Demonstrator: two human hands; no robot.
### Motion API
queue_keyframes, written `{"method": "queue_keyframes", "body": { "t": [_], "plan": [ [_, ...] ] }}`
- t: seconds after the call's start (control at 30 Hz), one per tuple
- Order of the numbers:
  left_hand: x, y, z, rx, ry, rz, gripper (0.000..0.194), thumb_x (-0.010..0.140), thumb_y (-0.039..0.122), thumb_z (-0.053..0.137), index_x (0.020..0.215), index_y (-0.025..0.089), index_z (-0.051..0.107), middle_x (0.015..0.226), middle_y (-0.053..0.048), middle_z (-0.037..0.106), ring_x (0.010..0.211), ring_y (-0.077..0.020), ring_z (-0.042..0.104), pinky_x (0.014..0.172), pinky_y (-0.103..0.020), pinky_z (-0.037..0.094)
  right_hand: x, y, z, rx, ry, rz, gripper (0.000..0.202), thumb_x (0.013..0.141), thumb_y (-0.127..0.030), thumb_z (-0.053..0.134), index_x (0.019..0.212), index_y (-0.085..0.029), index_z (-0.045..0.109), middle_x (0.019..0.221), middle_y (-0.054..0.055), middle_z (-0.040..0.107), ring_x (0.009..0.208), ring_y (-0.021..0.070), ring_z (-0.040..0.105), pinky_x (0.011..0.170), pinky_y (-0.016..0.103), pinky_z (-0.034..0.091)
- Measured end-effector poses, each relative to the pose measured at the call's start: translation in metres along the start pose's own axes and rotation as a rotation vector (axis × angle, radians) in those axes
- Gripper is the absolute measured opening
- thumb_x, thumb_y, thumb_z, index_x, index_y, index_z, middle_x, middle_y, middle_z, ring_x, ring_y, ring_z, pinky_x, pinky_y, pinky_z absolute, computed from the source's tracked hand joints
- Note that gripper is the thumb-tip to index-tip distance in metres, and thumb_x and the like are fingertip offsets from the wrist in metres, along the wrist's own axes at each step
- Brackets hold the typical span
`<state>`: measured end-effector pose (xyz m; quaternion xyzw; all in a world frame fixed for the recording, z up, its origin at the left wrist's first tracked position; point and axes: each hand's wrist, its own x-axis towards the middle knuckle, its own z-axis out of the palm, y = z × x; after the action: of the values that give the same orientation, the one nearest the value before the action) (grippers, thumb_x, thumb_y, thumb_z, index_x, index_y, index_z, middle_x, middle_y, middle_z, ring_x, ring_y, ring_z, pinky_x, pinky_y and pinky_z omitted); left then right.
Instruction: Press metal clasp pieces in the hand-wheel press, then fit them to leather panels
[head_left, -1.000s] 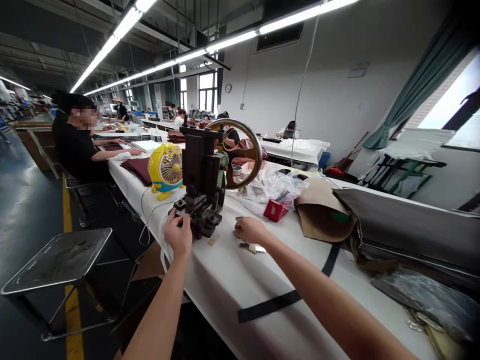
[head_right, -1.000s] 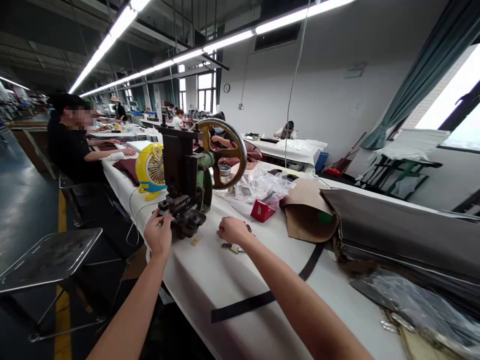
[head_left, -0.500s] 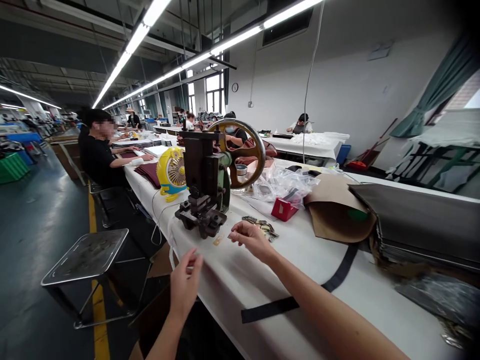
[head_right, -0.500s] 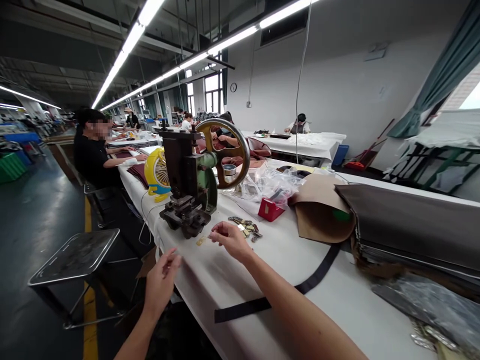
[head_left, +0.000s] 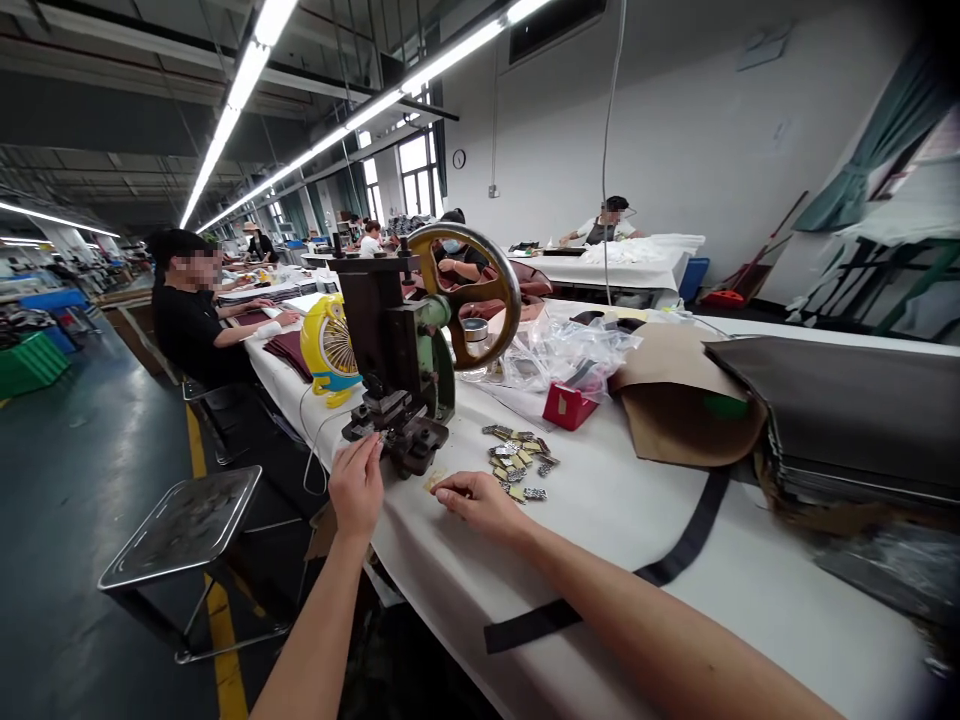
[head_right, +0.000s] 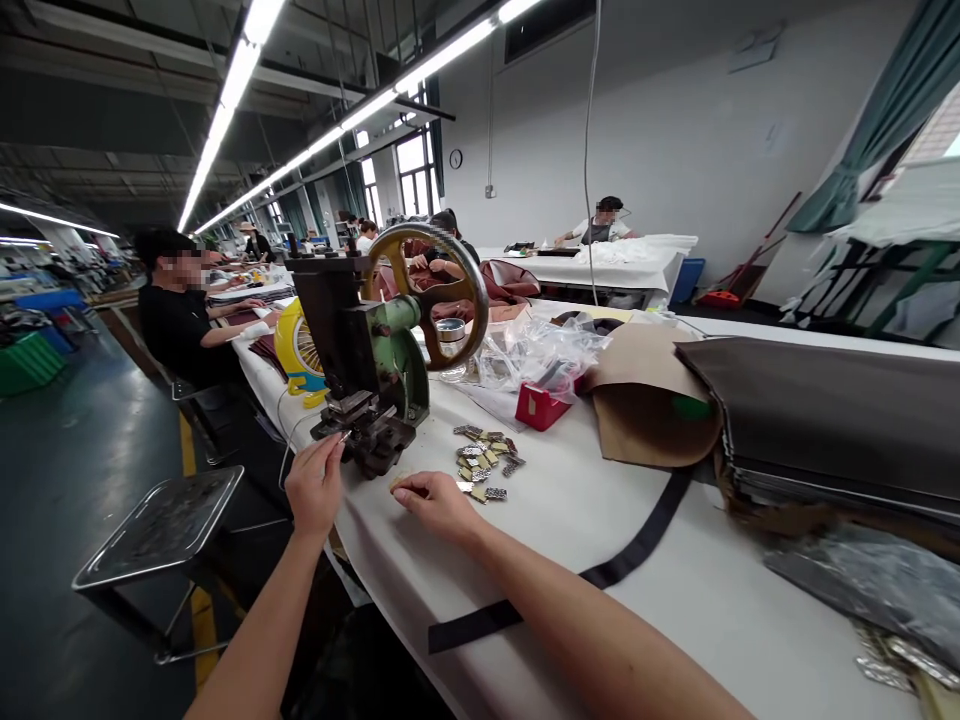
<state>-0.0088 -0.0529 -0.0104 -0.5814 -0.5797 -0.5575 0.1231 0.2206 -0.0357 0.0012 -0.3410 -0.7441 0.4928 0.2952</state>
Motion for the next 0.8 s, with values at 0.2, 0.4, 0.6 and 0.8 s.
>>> {"method": "queue_keyframes", "body": {
  "t": [0.2, 0.4, 0.6, 0.8],
  "plan": [
    [0.038, -0.028, 0.019, 0.104, -0.082, 0.132, 0.033, 0.101, 0.04, 0.047, 0.105, 0.021, 0.075, 0.116, -0.008, 0.073, 0.126, -0.0252, 0.058, 0.112, -0.045, 0.043, 0.0, -0.002, -0.002, -0.075, -0.056, 0.015, 0.027, 0.089, -0.037, 0.059, 0.094, -0.018, 0.078, 0.086, 0.004, 0.073, 0.08, 0.0207, 0.064, 0.073, 0.029, 0.047],
    [0.037, -0.03, 0.021, 0.119, -0.248, 0.138, 0.038, 0.103, 0.042, 0.039, 0.118, 0.023, 0.069, 0.13, -0.008, 0.067, 0.142, -0.0276, 0.042, 0.117, -0.051, 0.037, 0.0, -0.007, -0.003, -0.081, -0.072, 0.003, 0.024, 0.089, -0.036, 0.06, 0.094, -0.021, 0.078, 0.098, 0.004, 0.076, 0.093, 0.0244, 0.068, 0.083, 0.032, 0.049],
    [0.016, -0.035, 0.023, 0.209, -0.35, 0.131, 0.053, 0.105, 0.046, 0.026, 0.144, 0.017, 0.048, 0.153, -0.013, 0.046, 0.154, -0.0286, 0.018, 0.124, -0.058, 0.016, -0.002, -0.01, -0.002, -0.106, -0.076, -0.004, 0.023, 0.09, -0.036, 0.061, 0.094, -0.022, 0.079, 0.098, 0.004, 0.077, 0.093, 0.0245, 0.069, 0.083, 0.033, 0.05],
    [0.018, -0.032, 0.015, 0.278, -0.39, 0.202, 0.066, 0.102, 0.058, 0.026, 0.152, 0.017, 0.039, 0.157, -0.016, 0.04, 0.155, -0.0331, 0.01, 0.123, -0.061, 0.011, 0.002, -0.008, -0.003, -0.13, -0.087, -0.002, 0.022, 0.089, -0.035, 0.062, 0.097, -0.023, 0.079, 0.1, 0.004, 0.077, 0.093, 0.024, 0.07, 0.084, 0.033, 0.051]
  ]
}}
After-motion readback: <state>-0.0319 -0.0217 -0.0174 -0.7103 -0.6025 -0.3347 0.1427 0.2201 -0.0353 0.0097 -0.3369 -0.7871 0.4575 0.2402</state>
